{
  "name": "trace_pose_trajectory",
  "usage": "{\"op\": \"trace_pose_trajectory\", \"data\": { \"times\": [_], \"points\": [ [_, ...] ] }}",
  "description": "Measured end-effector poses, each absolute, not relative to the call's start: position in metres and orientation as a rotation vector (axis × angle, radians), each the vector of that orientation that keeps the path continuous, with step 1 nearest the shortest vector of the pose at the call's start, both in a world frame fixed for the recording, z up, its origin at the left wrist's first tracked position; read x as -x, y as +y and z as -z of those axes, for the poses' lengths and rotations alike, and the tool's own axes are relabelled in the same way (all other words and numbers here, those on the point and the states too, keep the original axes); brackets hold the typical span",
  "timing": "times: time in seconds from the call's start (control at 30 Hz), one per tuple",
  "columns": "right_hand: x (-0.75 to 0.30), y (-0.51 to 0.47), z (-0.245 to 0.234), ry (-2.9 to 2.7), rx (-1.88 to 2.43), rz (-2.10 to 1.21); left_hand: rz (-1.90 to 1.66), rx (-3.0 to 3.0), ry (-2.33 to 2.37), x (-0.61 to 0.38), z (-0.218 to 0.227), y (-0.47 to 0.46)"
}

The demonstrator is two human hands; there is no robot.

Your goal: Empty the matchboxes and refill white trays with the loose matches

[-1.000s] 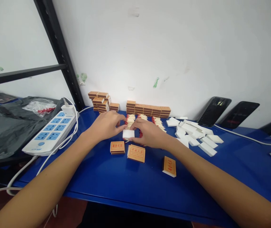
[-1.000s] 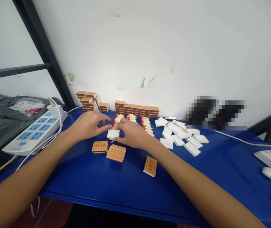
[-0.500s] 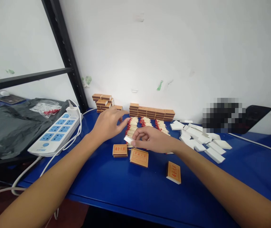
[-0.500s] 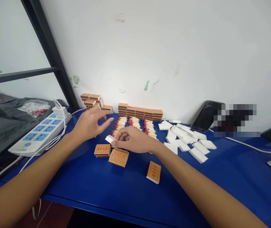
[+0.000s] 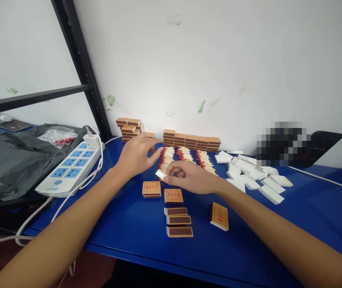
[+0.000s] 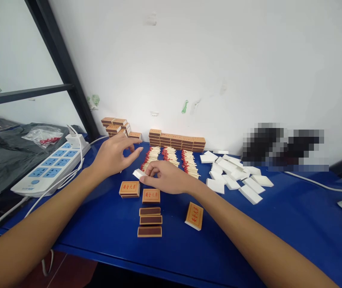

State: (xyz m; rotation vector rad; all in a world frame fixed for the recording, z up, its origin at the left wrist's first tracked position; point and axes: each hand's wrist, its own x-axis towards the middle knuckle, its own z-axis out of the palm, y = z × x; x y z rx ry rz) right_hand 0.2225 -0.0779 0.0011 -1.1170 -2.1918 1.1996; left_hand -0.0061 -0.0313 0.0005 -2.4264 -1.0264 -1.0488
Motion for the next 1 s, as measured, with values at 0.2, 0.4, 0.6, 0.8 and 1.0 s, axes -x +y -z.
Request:
{"op": "trace_pose_trajectory", "data": {
  "times": [0.2, 0.4, 0.6, 0.8, 1.0],
  "points": [
    [-0.234, -0.071, -0.009, -2.135, 1.166, -1.068, 1.063, 2.424, -1.047, 0.006, -0.001, -0.03],
    [-0.248, -0.065, -0.021, -2.097, 1.276, -0.677, 1.059, 2.431, -1.045, 0.007, 0.001, -0.029],
    [-0.276, -0.044, -0.026, -1.977, 1.403, -0.371, 1.099, 2.402, -1.033, 0.007, -0.002, -0.029],
    [-0.313, -0.023, -0.04, -1.902, 1.478, -0.271, 1.082, 2.438, -1.006, 0.007, 0.003, -0.026],
    [-0.389, -0.039, -0.067, -2.032, 1.912, -0.02, 1.087, 2.46, -1.001, 0.006, 0.002, -0.027]
  ]
}}
